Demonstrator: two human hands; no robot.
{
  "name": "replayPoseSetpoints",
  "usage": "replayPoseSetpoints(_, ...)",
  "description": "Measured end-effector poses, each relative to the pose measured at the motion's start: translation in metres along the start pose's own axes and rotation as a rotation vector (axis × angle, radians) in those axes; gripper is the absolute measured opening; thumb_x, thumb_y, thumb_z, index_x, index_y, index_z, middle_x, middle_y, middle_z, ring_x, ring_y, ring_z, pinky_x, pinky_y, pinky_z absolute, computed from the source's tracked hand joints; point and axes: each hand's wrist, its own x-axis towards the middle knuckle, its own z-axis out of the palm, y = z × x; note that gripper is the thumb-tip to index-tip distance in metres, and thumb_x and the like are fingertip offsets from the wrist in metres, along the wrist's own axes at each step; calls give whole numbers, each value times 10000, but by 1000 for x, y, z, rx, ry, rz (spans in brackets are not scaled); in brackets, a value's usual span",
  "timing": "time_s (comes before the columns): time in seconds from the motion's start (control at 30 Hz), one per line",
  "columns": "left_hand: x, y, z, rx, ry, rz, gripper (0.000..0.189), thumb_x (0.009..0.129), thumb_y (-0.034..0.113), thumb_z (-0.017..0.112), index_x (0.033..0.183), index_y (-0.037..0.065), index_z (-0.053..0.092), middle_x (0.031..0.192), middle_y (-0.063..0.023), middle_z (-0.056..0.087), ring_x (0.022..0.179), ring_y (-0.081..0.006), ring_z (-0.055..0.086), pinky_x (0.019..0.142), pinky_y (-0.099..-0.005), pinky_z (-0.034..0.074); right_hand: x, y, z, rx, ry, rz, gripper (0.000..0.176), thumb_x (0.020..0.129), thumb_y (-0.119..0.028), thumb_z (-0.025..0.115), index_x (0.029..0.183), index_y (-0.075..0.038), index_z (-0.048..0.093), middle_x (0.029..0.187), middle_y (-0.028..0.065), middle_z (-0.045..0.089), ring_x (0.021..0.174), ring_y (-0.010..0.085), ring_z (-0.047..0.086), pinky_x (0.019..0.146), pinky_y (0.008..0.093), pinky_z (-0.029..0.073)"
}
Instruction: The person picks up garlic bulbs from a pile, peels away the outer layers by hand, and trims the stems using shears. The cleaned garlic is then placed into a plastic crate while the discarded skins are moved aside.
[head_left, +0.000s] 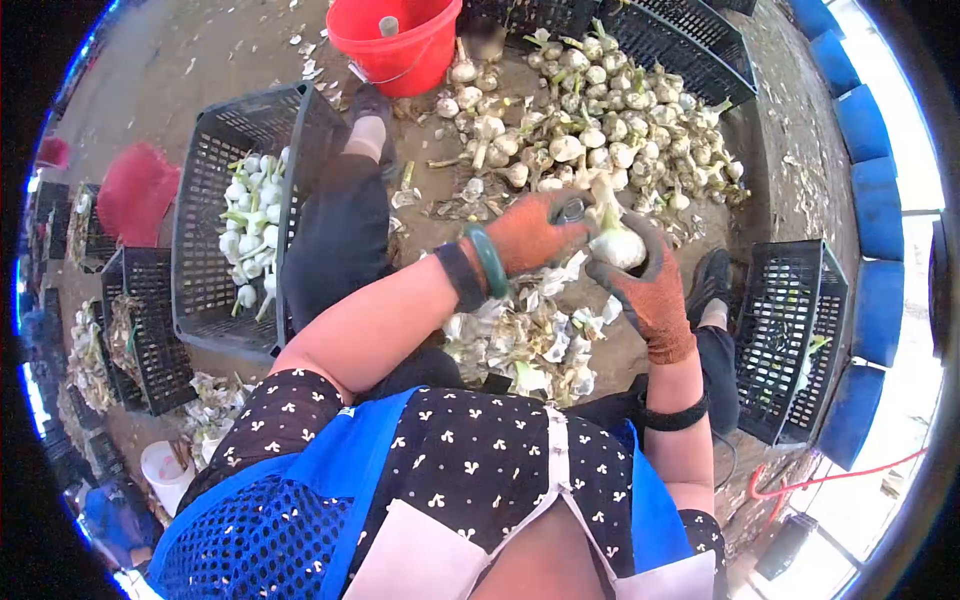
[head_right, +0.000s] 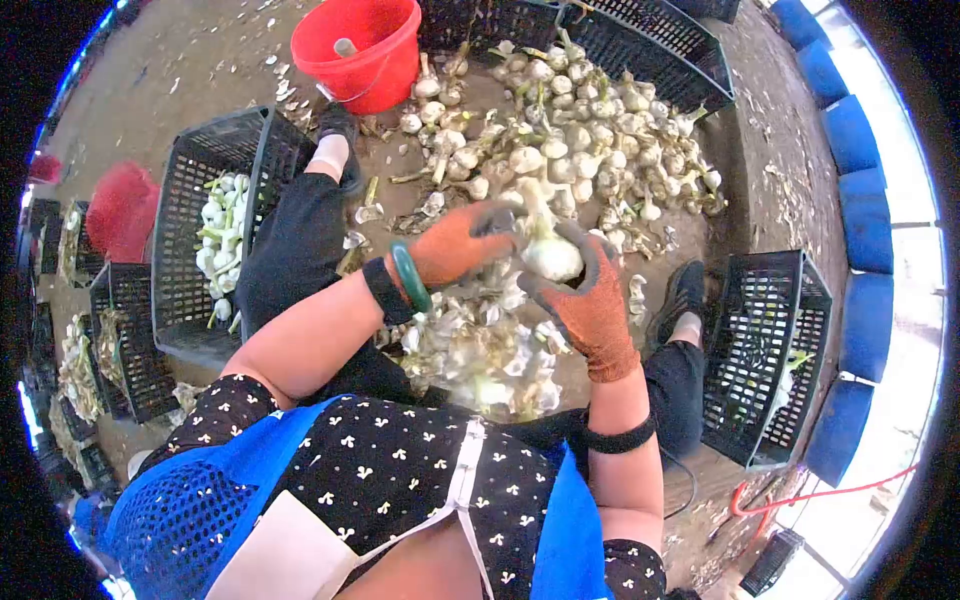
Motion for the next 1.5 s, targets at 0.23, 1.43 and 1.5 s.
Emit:
replayPoseSetpoints(0.23,0,41,-33,-280,-164,-219,241,751,255,681,783,23,621,610,8,553,489,-56,482,439,-222,386,2,-1,7,587,-122,93,742,608,-111,743,1253,-15,391,1102,98,517,1016,172,505,854,304,441)
replayPoseSetpoints(1.43,-10,28,6,625,109,283,330,637,133,669,957,95,601,876,-140,621,797,-315,602,698,-395,484,-4,17,8,443,-60,-225,381,826,-215,585,1143,-31,478,1020,85,565,891,172,581,773,300,509)
replayPoseSetpoints(1.5,-14,34,9,687,83,256,352,642,97,647,984,86,564,897,-127,601,787,-324,593,679,-391,485,-6,18,4,621,-145,53,406,810,-231,608,1133,-20,483,1007,85,570,864,163,586,760,287,508)
